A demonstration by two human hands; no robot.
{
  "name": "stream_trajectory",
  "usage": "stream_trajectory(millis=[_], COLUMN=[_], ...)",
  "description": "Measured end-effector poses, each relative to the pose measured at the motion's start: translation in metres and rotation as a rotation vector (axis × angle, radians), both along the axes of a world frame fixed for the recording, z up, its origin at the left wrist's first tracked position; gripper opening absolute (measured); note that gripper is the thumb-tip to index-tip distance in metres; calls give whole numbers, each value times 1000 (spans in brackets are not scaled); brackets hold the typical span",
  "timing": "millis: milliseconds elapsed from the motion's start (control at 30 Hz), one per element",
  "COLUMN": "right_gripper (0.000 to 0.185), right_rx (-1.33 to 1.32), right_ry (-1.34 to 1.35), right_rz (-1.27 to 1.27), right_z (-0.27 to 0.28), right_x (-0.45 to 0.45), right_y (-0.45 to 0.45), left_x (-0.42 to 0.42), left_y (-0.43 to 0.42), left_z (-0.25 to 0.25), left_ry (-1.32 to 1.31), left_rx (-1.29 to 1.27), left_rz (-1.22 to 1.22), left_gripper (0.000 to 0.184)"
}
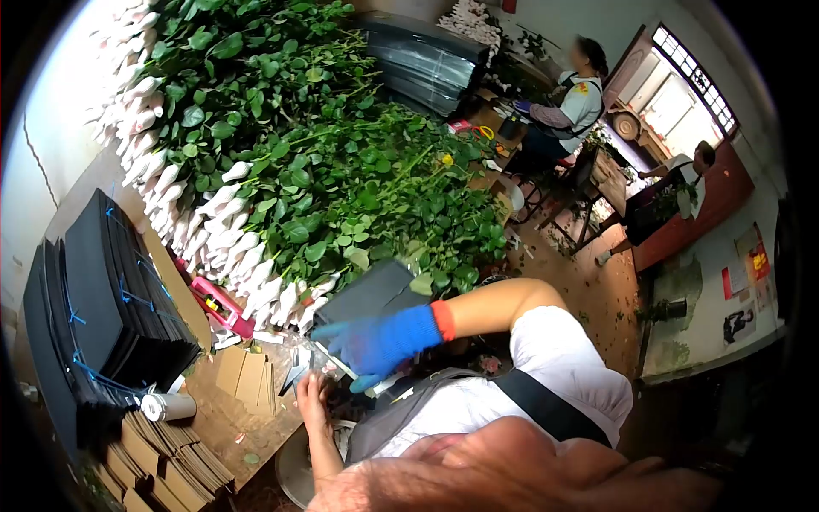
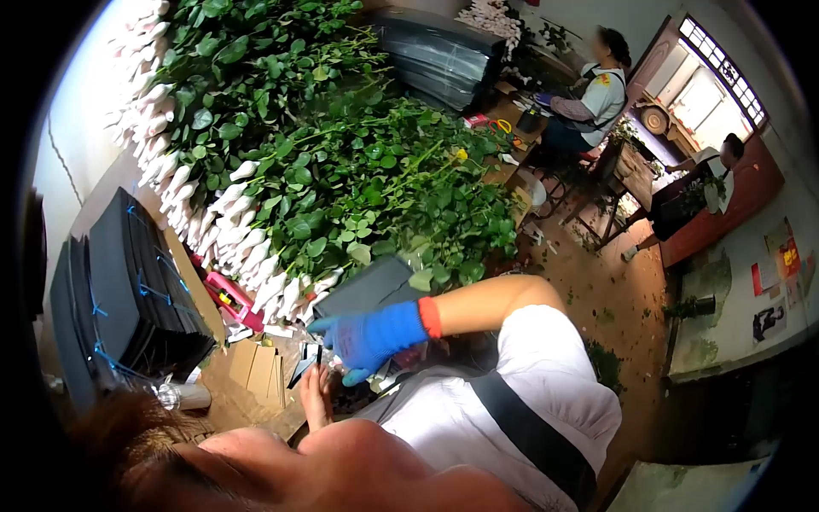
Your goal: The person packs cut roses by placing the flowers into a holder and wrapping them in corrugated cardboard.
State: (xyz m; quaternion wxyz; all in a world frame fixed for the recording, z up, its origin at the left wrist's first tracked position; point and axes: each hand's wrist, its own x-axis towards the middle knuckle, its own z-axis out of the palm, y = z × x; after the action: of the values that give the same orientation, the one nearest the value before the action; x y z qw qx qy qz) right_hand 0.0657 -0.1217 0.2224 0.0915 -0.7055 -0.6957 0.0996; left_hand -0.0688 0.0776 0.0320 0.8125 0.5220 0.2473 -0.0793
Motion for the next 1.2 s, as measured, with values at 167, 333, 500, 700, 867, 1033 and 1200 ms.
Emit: stream_trajectory(millis=[167,333,500,700,867,1033,1200], right_gripper=[35,44,51,50,50,50,50], right_rx=[267,990,1677,1461,1342,1484,1595], right_ry=[-44,48,1714,1446,1266,1167,968], right_rz=[-219,-1180,-963,-1088,-1247,-1384,-1551], right_z=[88,85,37,77,111,96,46], right_x=[-10,-76,-158,-216,-295,-342,-391], right_y=[-63,-202,-282,-380,-461,-535,-583], left_x=[71,85,56,52,-2,-40,-31], left_y=[-76,-131,-236,-405,-467,-524,-514], left_z=[85,131,208,257,296,253,267], left_ry=[-238,-360,-656,-969,-1206,-1661,-1682], left_rx=[-722,-937,-512,-140,-253,-137,25], left_rz=[-188,-190,-671,-727,-689,-448,-638], left_gripper=[78,83,91,91,96,77,23])
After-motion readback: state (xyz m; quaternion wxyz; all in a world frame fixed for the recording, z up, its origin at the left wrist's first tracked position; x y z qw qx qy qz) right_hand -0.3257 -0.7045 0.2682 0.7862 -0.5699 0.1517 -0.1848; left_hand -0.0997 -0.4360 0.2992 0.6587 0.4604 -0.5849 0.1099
